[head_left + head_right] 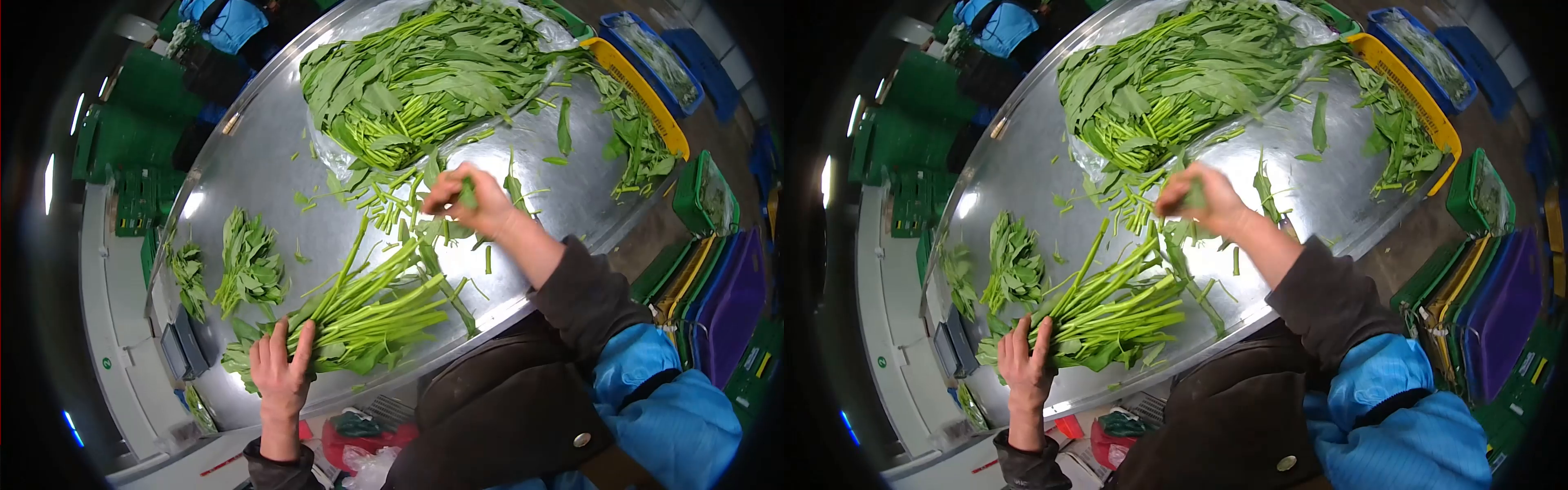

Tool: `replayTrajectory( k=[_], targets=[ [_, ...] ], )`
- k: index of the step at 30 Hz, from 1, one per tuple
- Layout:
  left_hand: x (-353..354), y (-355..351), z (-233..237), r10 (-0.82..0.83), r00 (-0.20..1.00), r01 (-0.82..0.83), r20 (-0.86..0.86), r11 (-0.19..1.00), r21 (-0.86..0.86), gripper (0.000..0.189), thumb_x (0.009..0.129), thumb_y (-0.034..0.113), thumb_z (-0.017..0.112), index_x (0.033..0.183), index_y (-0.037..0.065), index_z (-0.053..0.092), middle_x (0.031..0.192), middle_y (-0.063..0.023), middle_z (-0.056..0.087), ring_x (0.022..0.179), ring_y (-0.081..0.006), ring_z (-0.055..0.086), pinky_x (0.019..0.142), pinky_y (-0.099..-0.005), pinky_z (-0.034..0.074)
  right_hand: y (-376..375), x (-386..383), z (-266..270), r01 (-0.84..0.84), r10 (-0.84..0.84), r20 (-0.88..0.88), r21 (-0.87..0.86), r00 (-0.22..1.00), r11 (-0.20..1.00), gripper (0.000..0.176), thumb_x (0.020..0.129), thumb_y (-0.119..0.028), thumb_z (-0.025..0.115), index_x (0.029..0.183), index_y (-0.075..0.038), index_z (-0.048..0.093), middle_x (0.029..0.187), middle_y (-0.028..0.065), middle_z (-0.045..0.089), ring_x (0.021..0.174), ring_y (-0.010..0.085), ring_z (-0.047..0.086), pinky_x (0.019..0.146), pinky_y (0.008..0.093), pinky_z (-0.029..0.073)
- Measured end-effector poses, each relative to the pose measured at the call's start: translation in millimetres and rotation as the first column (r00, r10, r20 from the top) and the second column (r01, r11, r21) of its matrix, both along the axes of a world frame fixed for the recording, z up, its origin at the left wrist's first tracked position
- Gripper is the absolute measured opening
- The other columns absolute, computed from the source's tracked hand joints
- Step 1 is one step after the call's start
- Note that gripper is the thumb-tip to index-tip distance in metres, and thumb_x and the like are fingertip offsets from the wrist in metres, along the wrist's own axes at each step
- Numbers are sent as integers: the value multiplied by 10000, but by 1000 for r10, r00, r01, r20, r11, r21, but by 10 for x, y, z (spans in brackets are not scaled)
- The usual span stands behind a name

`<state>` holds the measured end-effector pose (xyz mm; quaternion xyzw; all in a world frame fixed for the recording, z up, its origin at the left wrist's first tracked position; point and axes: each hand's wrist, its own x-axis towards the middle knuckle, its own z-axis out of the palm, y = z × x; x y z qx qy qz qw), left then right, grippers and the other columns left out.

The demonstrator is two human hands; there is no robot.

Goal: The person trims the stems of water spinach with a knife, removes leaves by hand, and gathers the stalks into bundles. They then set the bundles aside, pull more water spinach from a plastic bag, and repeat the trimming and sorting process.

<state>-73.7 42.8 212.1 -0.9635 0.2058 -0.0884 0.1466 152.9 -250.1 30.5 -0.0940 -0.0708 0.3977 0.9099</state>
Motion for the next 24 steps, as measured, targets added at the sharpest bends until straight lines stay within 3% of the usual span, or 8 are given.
replayTrajectory(
  k=[2,3,4,10,13,15,20,24],
  targets=[
    [4,-16,28,9,1000,-9,-3,1000,12,552,767,96,570,1306,210,527,1135,-176,584,812,-304,570,723,-419,459,-48,51,118,80,-20,129,-481,991,873,314,863,-258,517,845,36,629,934,186,641,964,324,602,928,448,452],
    [34,-37,25,-10,1000,10,-14,1000,29,550,772,101,569,1308,218,524,1134,-173,584,815,-303,571,721,-417,460,41,8,280,622,154,763,-611,628,490,351,872,-296,533,917,39,627,1016,196,624,1036,329,571,974,454,412],
    [53,-65,18,-33,999,34,-27,999,43,548,778,106,568,1311,225,521,1132,-170,585,818,-301,571,718,-415,460,142,-60,433,978,598,801,-145,27,149,399,881,-334,549,989,43,626,1098,207,607,1107,335,539,1020,459,371],
    [142,-212,9,-110,993,109,-41,994,-6,535,793,127,561,1315,237,516,1145,-165,577,827,-307,576,734,-421,470,751,-345,841,421,660,726,-669,194,612,443,873,-431,548,957,-14,673,1025,194,652,963,339,618,907,435,450],
    [34,-170,3,-65,998,65,-22,998,-1,555,770,117,571,1311,231,521,1148,-168,574,833,-311,575,730,-420,466,517,-154,541,489,55,709,-539,703,686,242,901,-194,503,869,-43,689,876,73,677,809,186,622,784,306,490],
    [-40,-108,-27,2,999,-5,-46,998,-66,585,724,86,593,1297,193,532,1143,-176,576,844,-317,576,725,-420,461,96,-2,510,338,-160,325,-621,932,707,370,995,-275,418,1196,-6,573,1079,117,632,1021,219,603,923,342,475],
    [-96,-99,-87,54,998,-50,19,983,-177,653,641,30,640,1278,112,522,1137,-194,581,882,-330,590,712,-416,459,83,-429,221,-138,439,164,-805,883,577,611,903,-406,597,1353,-19,451,1212,108,586,1105,181,551,959,329,448],
    [-77,-92,-110,47,997,-33,61,975,-218,675,653,0,649,1302,63,474,1125,-201,585,877,-334,596,700,-404,465,185,-471,484,41,248,308,-697,918,716,329,854,-247,685,1093,-28,635,988,58,670,844,107,622,764,240,489]
  ],
)
